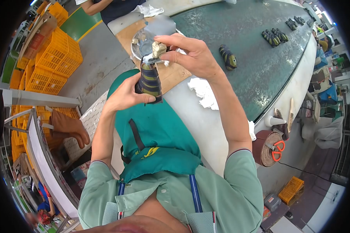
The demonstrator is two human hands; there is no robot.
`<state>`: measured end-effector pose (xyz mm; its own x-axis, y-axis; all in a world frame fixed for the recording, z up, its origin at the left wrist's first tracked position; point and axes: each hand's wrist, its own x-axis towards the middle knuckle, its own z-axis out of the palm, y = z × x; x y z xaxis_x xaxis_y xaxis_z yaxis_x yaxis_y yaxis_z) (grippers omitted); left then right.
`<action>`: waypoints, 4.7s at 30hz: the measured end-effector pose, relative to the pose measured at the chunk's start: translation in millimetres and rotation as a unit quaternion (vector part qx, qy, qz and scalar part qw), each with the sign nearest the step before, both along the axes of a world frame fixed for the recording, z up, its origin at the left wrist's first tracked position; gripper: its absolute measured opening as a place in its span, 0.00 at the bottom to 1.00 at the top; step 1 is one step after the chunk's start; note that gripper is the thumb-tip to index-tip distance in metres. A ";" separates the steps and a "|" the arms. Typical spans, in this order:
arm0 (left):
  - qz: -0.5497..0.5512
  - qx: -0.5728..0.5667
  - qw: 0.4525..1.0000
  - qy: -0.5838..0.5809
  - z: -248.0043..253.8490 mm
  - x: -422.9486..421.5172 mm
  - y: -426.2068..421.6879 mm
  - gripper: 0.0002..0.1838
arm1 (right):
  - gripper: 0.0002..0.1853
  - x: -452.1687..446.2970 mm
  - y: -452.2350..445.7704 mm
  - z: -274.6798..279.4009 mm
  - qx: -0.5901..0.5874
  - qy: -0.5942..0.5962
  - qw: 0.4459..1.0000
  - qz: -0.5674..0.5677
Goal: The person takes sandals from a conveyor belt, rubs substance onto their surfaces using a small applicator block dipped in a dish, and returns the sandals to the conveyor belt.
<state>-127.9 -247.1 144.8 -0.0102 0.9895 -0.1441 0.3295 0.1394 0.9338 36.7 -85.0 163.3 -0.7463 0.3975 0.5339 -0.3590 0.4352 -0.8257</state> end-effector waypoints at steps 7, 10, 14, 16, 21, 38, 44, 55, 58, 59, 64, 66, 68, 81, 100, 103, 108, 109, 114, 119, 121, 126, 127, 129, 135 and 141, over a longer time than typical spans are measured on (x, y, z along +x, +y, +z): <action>-0.034 -0.009 0.976 -0.214 -9.8 -8.4 -9.8 0.32 | 0.19 -1.5 1.4 -6.0 0.039 -0.008 0.999 -0.017; -0.018 -0.001 0.969 -0.246 -7.0 -9.4 -11.9 0.34 | 0.19 -3.8 0.5 -11.2 0.021 -0.005 1.000 -0.014; 0.004 0.019 0.954 -0.299 -14.9 -11.7 -10.6 0.31 | 0.19 -3.2 -5.7 -13.2 -0.004 -0.018 1.000 -0.007; 0.002 0.016 0.947 -0.322 -16.0 -12.1 -10.5 0.29 | 0.19 -2.9 -10.4 -13.8 -0.004 -0.032 0.999 -0.013; 0.052 0.021 0.930 -0.364 -19.1 -12.5 -8.3 0.28 | 0.19 -4.1 -25.8 -14.8 -0.047 -0.034 0.998 -0.004; 0.146 -0.004 0.906 -0.398 -27.3 -23.9 -7.3 0.24 | 0.21 3.7 -37.0 -23.4 -0.093 -0.040 0.994 0.031; 0.119 0.062 0.857 -0.498 -47.0 -32.7 -8.6 0.30 | 0.22 -3.1 -47.7 -49.5 -0.254 0.053 0.966 -0.014; 0.103 0.108 0.797 -0.586 -56.7 -24.9 -13.9 0.33 | 0.21 -17.2 -62.9 -43.1 -0.233 0.004 0.972 0.010; 0.132 0.104 0.788 -0.593 -58.1 -23.9 -14.8 0.33 | 0.21 -16.0 -64.4 -44.6 -0.229 -0.002 0.974 0.001; 0.132 0.105 0.787 -0.594 -60.3 -25.7 -15.3 0.33 | 0.22 -15.8 -64.6 -47.2 -0.233 -0.001 0.972 -0.005; 0.198 0.226 0.862 -0.410 -54.1 -29.3 -15.0 0.28 | 0.22 -21.7 -65.7 -62.8 -0.290 0.013 0.957 -0.019; 0.204 0.261 0.880 -0.340 -49.3 -33.2 -16.1 0.31 | 0.21 -27.0 -69.9 -66.5 -0.386 0.016 0.922 -0.042; 0.234 0.281 0.899 -0.241 -48.9 -35.5 -19.1 0.32 | 0.21 -32.1 -77.0 -65.1 -0.435 0.015 0.899 -0.047; 0.235 0.432 0.815 0.306 -51.3 -56.2 -62.7 0.34 | 0.20 -50.0 -78.2 -71.5 -0.532 0.046 0.841 -0.090; 0.644 0.072 0.732 -0.212 -215.3 -94.9 -223.4 0.24 | 0.10 -55.2 -89.3 -100.9 -0.498 -0.039 0.866 -0.019; 0.729 -0.011 0.620 -0.288 -281.5 -104.4 -303.3 0.26 | 0.08 -48.5 -83.3 -107.5 -0.490 -0.057 0.869 -0.031; 0.859 -0.069 0.439 -0.253 -269.2 -126.6 -441.4 0.24 | 0.09 -43.3 -61.0 -119.0 -0.491 -0.093 0.865 -0.042; 0.877 -0.036 0.425 -0.221 -257.5 -139.1 -474.3 0.20 | 0.09 -45.5 -59.6 -119.7 -0.492 -0.102 0.863 -0.050; 0.894 0.110 0.426 -0.084 -161.1 -218.5 -600.8 0.17 | 0.08 -59.9 -51.8 -119.3 -0.479 -0.125 0.868 -0.034; 0.934 0.086 0.307 0.162 -246.3 -238.5 -566.6 0.27 | 0.07 -65.7 -50.9 -124.5 -0.473 -0.124 0.868 -0.083; 0.940 0.017 0.340 0.008 -315.2 -229.9 -508.3 0.27 | 0.06 -55.3 -54.1 -134.0 -0.475 -0.102 0.872 -0.058; 0.760 -0.007 0.594 -0.264 -370.7 -196.8 -351.3 0.22 | 0.19 -23.3 -48.7 -136.8 -0.484 -0.058 0.862 -0.141; 0.756 0.013 0.604 -0.251 -338.4 -188.9 -301.9 0.21 | 0.22 -11.5 -42.2 -136.4 -0.495 -0.062 0.854 -0.147; 0.723 0.050 0.661 -0.193 -284.0 -179.3 -227.6 0.21 | 0.20 15.4 -29.8 -136.7 -0.519 -0.066 0.839 -0.149; 0.477 0.202 0.855 0.030 -186.7 -119.7 -57.7 0.17 | 0.18 93.5 2.1 -179.3 -0.566 -0.055 0.809 -0.146; 0.133 0.194 0.971 0.028 -126.6 22.5 93.4 0.14 | 0.20 155.0 20.3 -251.8 -0.591 -0.039 0.806 -0.005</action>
